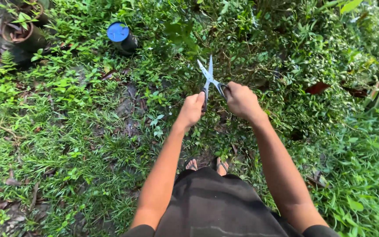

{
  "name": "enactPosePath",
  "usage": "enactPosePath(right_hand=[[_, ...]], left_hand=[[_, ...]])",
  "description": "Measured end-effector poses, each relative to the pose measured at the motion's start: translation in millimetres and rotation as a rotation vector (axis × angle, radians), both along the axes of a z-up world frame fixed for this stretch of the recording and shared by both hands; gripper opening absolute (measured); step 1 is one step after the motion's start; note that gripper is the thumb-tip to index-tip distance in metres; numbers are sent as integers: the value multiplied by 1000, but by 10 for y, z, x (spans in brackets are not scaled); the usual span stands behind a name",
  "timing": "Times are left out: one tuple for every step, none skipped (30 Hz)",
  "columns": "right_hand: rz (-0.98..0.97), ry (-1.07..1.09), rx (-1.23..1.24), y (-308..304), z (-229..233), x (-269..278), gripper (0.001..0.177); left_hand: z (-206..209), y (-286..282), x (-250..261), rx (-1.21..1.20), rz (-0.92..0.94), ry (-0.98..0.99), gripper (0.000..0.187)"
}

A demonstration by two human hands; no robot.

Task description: Pruning a garden bush using scissors.

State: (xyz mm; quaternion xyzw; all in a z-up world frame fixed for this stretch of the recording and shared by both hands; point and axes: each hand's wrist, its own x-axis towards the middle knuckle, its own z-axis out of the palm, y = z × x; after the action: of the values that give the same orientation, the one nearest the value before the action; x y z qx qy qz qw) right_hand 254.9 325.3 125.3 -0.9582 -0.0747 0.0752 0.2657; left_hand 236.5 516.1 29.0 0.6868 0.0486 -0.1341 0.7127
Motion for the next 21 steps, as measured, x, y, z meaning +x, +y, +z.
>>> enactPosePath(right_hand=[[3,0,-1,41,-54,-20,27],[-15,-2,-2,78,-111,-39,27],[-35,-2,-4,107,-171,-71,26],[-33,0,-5,141,-265,-120,26],[-90,-57,-6,169,-352,-156,24],[-146,-115,-7,197,-440,-191,21],[-143,-116,-12,211,-471,-241,21],[-158,-136,24,224,-503,-290,20],[-170,-152,62,255,-542,-349,19],[-165,-150,60,270,-494,-352,19],[-178,-120,64,281,-456,-378,20],[-192,-91,67,290,-418,-403,21],[-194,-94,66,288,-467,-387,21],[-194,-133,80,283,-515,-372,20],[-193,-164,94,282,-577,-406,19],[-194,-158,94,284,-571,-454,19],[-199,-155,116,287,-552,-463,19],[-203,-152,138,290,-531,-471,20],[-208,-156,144,258,-567,-418,20],[-186,-117,152,228,-605,-366,21],[-165,-73,151,160,-648,-345,23]], left_hand=[[-42,-38,-14,-1,3,0,45],[-87,-79,-25,-14,24,-14,46],[-136,-129,-49,-28,44,-26,47],[-165,-179,-77,-29,45,-24,47],[-187,-235,-88,32,115,-101,48],[-209,-290,-98,93,185,-178,48],[-239,-333,-115,88,189,-178,48],[-270,-376,-131,107,221,-172,49],[-302,-399,-163,131,255,-162,49],[-361,-414,-176,129,260,-159,49],[-428,-432,-212,198,292,-198,50],[-494,-452,-247,267,324,-236,51],[-447,-459,-249,266,322,-239,51],[-398,-468,-252,264,329,-243,50],[-362,-474,-312,265,335,-238,50],[-344,-480,-363,266,333,-231,50],[-314,-485,-364,245,340,-207,49],[-281,-490,-364,225,347,-182,49],[-278,-455,-336,229,343,-187,49],[-278,-419,-309,181,307,-170,49],[-290,-426,-317,126,269,-145,50]])
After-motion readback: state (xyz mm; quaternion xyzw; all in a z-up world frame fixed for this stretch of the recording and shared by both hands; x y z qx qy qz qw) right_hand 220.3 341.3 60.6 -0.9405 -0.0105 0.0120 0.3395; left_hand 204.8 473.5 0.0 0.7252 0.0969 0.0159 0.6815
